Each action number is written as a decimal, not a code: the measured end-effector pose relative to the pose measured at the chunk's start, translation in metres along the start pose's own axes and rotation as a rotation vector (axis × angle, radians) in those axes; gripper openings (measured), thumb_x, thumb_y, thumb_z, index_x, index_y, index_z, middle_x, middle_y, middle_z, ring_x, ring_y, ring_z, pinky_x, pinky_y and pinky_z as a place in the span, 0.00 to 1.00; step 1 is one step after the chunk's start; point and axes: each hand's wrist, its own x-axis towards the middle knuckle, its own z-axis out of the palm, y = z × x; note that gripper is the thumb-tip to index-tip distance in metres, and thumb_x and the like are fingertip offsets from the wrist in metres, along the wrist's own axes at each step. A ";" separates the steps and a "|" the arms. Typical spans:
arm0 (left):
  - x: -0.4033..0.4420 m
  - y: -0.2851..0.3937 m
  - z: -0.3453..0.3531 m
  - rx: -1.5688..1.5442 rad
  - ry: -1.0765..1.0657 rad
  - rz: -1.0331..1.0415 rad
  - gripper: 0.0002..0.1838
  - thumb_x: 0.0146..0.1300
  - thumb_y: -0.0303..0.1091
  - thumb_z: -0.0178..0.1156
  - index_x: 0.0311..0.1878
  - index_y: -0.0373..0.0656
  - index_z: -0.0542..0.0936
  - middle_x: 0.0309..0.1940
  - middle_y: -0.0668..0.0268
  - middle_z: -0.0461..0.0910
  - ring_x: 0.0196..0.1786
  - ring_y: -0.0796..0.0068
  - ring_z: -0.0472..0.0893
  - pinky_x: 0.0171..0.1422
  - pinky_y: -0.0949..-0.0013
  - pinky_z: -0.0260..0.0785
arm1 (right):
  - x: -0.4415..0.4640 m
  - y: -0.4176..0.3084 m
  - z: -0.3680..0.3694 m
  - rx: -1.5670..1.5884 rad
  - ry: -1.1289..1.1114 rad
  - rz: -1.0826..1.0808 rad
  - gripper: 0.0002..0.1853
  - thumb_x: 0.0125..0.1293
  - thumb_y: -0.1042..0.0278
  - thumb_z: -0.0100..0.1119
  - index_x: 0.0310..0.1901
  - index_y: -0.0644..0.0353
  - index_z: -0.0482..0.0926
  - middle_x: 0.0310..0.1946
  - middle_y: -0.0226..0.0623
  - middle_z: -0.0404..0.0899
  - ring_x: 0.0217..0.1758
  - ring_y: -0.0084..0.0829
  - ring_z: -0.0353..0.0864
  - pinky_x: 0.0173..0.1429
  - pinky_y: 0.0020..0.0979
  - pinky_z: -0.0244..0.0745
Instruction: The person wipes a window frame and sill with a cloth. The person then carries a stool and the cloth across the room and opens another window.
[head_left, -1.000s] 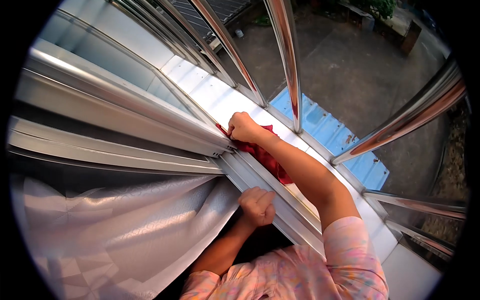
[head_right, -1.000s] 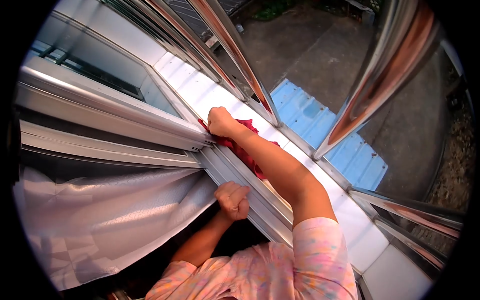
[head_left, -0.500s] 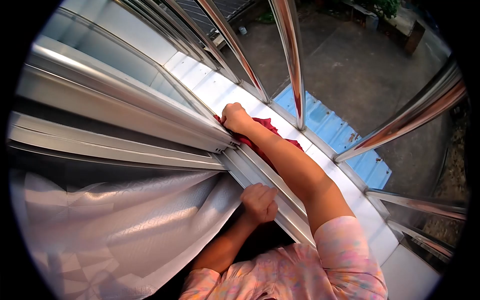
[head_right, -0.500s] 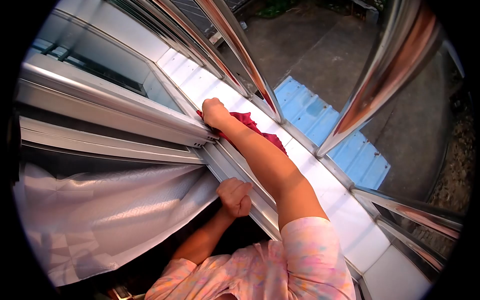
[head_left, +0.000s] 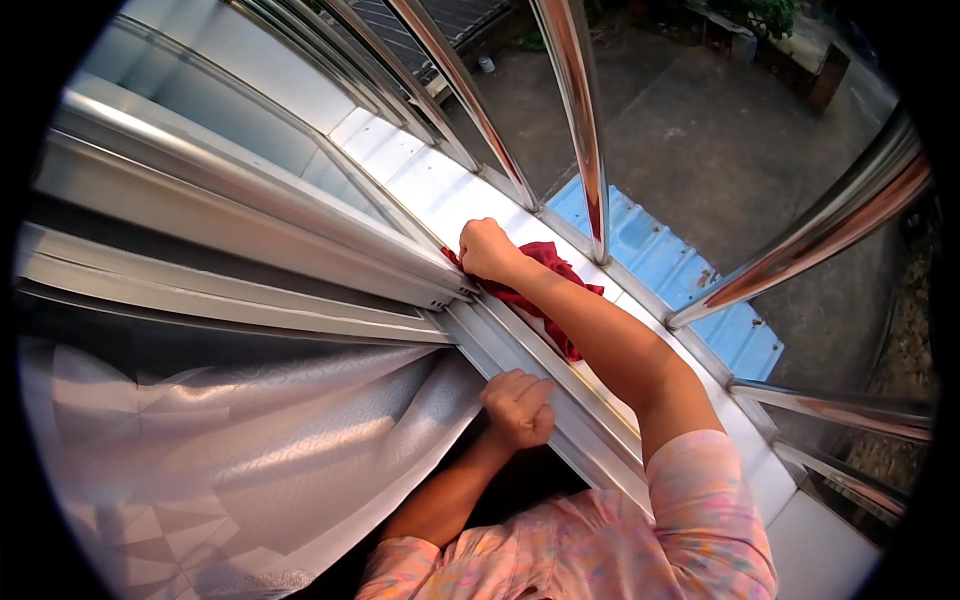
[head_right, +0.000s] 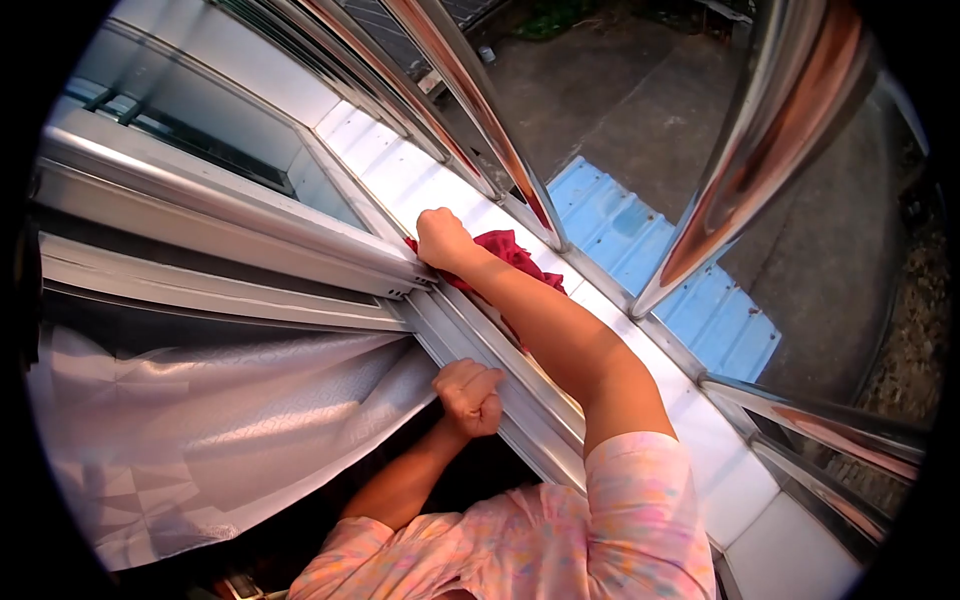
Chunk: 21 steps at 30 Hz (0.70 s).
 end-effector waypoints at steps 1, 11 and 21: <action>0.000 -0.001 0.001 0.010 0.005 0.012 0.09 0.37 0.27 0.50 0.23 0.36 0.77 0.13 0.61 0.67 0.15 0.59 0.67 0.20 0.62 0.58 | 0.007 -0.003 0.002 0.011 0.033 0.003 0.07 0.48 0.78 0.55 0.28 0.73 0.79 0.33 0.63 0.78 0.38 0.57 0.79 0.45 0.44 0.76; -0.002 -0.002 0.003 0.032 0.031 0.030 0.08 0.36 0.29 0.51 0.24 0.39 0.76 0.13 0.63 0.64 0.16 0.61 0.66 0.20 0.61 0.58 | 0.014 0.007 0.006 0.078 0.069 -0.044 0.06 0.45 0.77 0.60 0.26 0.65 0.83 0.27 0.53 0.81 0.33 0.47 0.82 0.40 0.37 0.78; -0.003 0.000 0.002 0.043 0.030 0.005 0.08 0.38 0.29 0.50 0.23 0.40 0.76 0.13 0.62 0.64 0.17 0.60 0.67 0.20 0.60 0.59 | -0.098 -0.002 -0.061 0.071 -0.356 0.183 0.08 0.41 0.75 0.67 0.27 0.65 0.83 0.25 0.44 0.82 0.30 0.34 0.82 0.36 0.29 0.77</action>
